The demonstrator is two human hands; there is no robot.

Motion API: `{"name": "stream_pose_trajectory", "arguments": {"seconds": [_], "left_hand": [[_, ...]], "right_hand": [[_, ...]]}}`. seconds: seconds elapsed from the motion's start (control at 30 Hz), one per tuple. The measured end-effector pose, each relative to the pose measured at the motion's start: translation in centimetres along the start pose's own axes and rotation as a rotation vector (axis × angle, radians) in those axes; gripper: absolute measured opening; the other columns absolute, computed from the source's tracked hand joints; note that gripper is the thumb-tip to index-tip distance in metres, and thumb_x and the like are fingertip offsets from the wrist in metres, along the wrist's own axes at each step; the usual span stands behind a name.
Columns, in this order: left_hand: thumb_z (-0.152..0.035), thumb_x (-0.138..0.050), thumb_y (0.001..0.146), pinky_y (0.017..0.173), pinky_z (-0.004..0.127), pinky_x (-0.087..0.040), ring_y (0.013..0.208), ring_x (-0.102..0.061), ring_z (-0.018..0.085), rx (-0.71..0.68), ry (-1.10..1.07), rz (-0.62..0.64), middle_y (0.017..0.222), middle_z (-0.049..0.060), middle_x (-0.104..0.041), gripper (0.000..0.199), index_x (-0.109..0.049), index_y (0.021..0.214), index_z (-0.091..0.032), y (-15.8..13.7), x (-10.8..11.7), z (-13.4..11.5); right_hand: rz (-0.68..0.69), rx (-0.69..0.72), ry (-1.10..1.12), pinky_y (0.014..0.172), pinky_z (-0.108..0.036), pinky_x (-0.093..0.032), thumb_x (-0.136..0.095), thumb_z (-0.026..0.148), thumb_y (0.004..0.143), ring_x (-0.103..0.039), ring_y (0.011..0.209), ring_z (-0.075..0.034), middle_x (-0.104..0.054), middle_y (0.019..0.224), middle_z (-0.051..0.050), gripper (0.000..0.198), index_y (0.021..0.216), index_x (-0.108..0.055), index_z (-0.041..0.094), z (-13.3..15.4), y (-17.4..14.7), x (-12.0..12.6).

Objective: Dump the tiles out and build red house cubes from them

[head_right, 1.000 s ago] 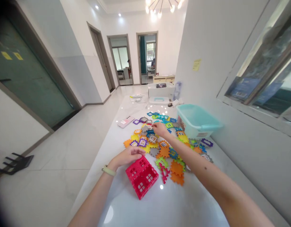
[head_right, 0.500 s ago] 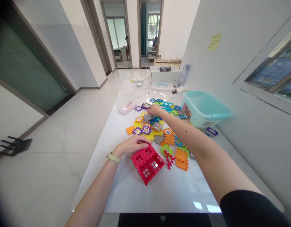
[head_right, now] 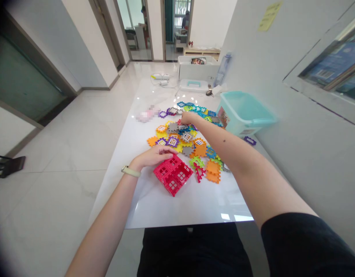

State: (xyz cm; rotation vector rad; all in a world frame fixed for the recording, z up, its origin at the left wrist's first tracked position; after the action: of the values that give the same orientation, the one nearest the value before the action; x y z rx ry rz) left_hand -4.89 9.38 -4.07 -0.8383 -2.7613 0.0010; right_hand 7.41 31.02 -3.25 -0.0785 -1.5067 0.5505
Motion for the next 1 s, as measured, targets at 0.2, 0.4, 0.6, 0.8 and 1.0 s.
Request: {"name": "stream_pose_trajectory", "arguments": {"seconds": [0.2,0.4,0.6,0.8,1.0], "left_hand": [[-0.026,-0.058,0.088,0.075,0.027,-0.050,0.083,-0.064,0.015,0.035,-0.050,0.007,0.100,0.006,-0.071,0.026,-0.069,0.110,-0.016,-0.1,0.1,-0.2],[-0.027,-0.058,0.088,0.075,0.028,-0.051,0.084,-0.065,0.016,0.021,-0.048,-0.001,0.102,0.006,-0.072,0.028,-0.069,0.111,-0.017,0.0,0.2,0.2],[-0.026,-0.059,0.087,0.078,0.029,-0.050,0.085,-0.065,0.017,0.004,-0.008,-0.053,0.101,0.007,-0.073,0.029,-0.070,0.112,-0.017,0.0,0.1,0.3],[-0.018,-0.058,0.082,0.080,0.030,-0.050,0.087,-0.064,0.018,0.027,-0.063,-0.139,0.099,0.007,-0.072,0.026,-0.070,0.104,-0.015,-0.5,1.0,0.2],[-0.007,-0.050,0.074,0.086,0.031,-0.048,0.092,-0.062,0.018,-0.009,-0.151,-0.267,0.096,0.004,-0.069,0.024,-0.067,0.088,-0.016,-0.6,1.1,-0.1]], "right_hand": [[-0.059,0.012,-0.023,0.086,-0.031,-0.048,-0.067,0.038,0.081,-0.063,0.100,-0.028,-0.070,0.104,-0.018,0.040,0.108,-0.070,0.008,-0.5,-1.0,0.0],[0.007,0.040,0.053,0.067,-0.027,-0.050,-0.072,0.036,0.077,-0.064,0.072,-0.017,-0.072,0.085,-0.009,0.035,0.102,-0.071,0.012,-0.6,-2.5,0.0],[-0.122,-0.006,0.050,0.065,-0.029,-0.048,-0.074,0.033,0.069,-0.063,0.074,-0.022,-0.071,0.085,-0.014,0.037,0.095,-0.069,0.007,-0.6,-3.6,0.8],[-0.621,0.148,0.142,0.081,-0.034,-0.047,-0.064,0.036,0.077,-0.062,0.092,-0.026,-0.068,0.101,-0.014,0.042,0.110,-0.063,0.012,-0.3,-10.9,3.0],[-0.543,0.538,0.402,0.084,-0.035,-0.050,-0.062,0.034,0.084,-0.064,0.092,-0.021,-0.068,0.104,-0.008,0.027,0.107,-0.066,0.020,1.4,-22.6,-2.4]]}}
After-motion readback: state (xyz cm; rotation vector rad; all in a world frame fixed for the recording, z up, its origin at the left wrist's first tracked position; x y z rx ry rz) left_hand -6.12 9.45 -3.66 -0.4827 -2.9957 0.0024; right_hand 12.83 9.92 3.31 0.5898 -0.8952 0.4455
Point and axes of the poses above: each hand's wrist, its own y-axis towards the middle knuckle, its own x-axis out of the back of the hand, z = x × y, the point moved 5 cm from there along y, towards the middle knuckle
